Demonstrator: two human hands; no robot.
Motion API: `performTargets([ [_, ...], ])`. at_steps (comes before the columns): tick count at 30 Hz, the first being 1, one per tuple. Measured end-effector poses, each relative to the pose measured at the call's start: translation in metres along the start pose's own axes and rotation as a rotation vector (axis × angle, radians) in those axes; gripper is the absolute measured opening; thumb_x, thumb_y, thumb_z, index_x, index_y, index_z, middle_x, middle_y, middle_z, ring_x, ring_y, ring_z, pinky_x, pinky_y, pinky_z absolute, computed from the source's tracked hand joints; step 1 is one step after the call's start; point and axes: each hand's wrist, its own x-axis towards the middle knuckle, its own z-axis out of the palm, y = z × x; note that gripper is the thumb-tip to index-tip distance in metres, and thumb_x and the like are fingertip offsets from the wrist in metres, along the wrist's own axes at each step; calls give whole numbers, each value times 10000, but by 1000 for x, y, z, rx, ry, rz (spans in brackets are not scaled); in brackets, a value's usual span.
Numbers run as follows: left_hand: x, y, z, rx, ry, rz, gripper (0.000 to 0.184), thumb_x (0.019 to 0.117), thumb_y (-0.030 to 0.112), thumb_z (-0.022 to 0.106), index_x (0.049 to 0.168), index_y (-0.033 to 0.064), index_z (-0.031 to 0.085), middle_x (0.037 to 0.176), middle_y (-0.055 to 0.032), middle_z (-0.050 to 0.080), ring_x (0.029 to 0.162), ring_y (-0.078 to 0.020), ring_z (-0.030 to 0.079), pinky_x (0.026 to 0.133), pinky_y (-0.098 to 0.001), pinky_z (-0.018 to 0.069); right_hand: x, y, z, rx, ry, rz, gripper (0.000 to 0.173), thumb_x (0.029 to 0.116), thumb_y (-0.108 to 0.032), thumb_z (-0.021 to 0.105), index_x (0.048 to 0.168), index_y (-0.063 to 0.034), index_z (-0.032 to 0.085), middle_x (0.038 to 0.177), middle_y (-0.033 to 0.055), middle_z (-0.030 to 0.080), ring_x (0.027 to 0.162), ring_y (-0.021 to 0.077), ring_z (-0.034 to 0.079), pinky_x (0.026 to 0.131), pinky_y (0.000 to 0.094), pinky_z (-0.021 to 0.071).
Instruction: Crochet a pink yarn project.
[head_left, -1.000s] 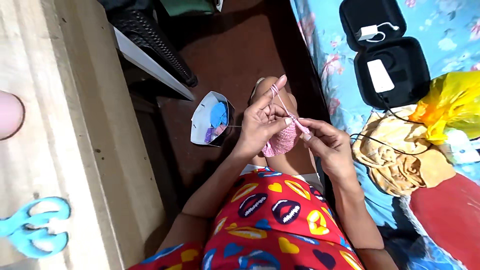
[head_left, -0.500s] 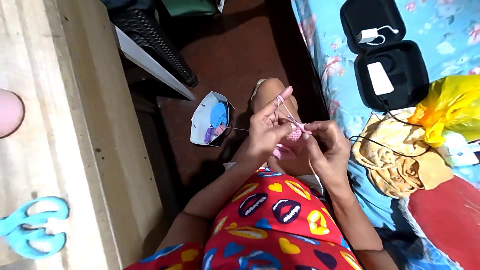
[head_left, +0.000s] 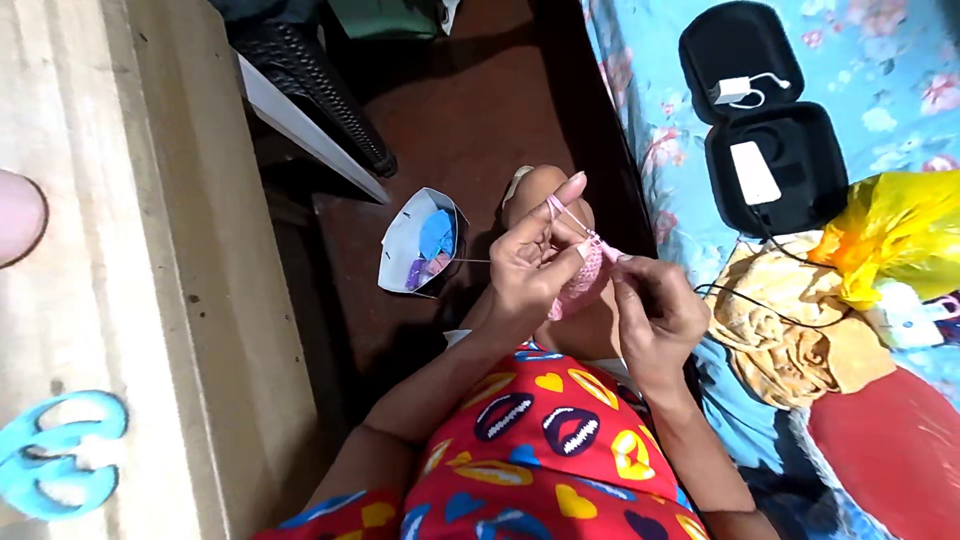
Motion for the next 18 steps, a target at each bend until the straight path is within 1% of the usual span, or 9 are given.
performTargets([
  [2,3,2,-2,-38,5,-34,612,855,-177,592,1439,-4,538,840,-38,675,668,-62,619,622,-182,540,0,1,0,-100,12,-86,132,952,-15,617,1023,40,714,838,94,664,715,78,620,640,191,519],
  [3,5,2,-2,-65,23,-50,590,845,-183,600,1413,-26,556,840,-28,692,686,-61,638,653,-194,557,0,1,0,-128,15,-112,139,957,-18,622,1031,39,724,836,102,664,711,93,621,635,202,518],
  [5,10,3,-6,-92,23,-115,568,838,-174,597,1388,-36,577,818,-8,683,688,-57,635,668,-197,558,0,1,-1,-160,5,-135,153,964,-27,623,1050,32,736,828,104,654,695,104,610,619,210,510],
  [8,21,1,-17,-137,-31,-203,542,823,-158,620,1351,-40,605,784,-12,680,651,-66,625,575,-194,519,-1,1,-4,-189,-38,-143,171,962,-23,628,1072,21,751,832,110,659,692,117,612,620,225,512],
  [12,27,1,-27,-178,-103,-314,523,824,-126,592,1334,-17,629,770,-10,682,632,-50,611,555,-183,494,0,-1,-8,-221,-85,-158,197,964,-32,627,1105,13,757,820,114,655,689,130,610,628,236,511],
  [13,29,2,-29,-203,-119,-341,518,825,-133,578,1328,-21,630,783,-19,693,654,-59,638,599,-201,539,-1,-1,-9,-227,-97,-160,201,960,-29,630,1108,14,759,820,118,656,694,134,612,635,236,513],
  [14,29,2,-30,-229,-126,-370,518,820,-136,566,1321,-23,634,784,-25,699,663,-69,653,624,-218,561,-1,-2,-9,-233,-107,-164,205,957,-27,630,1109,12,763,815,118,653,688,136,607,630,236,508],
  [16,31,2,-33,-266,-147,-413,496,827,-129,549,1306,-31,633,762,-13,681,660,-67,648,646,-225,568,0,-2,-12,-233,-133,-165,214,960,-31,625,1118,0,766,803,110,640,674,127,590,613,229,490],
  [18,31,1,-35,-273,-172,-438,487,833,-111,544,1305,-29,629,756,1,675,650,-54,639,633,-208,561,1,-1,-14,-194,-161,-147,226,962,-23,614,1129,-7,766,783,98,619,657,113,569,600,218,474],
])
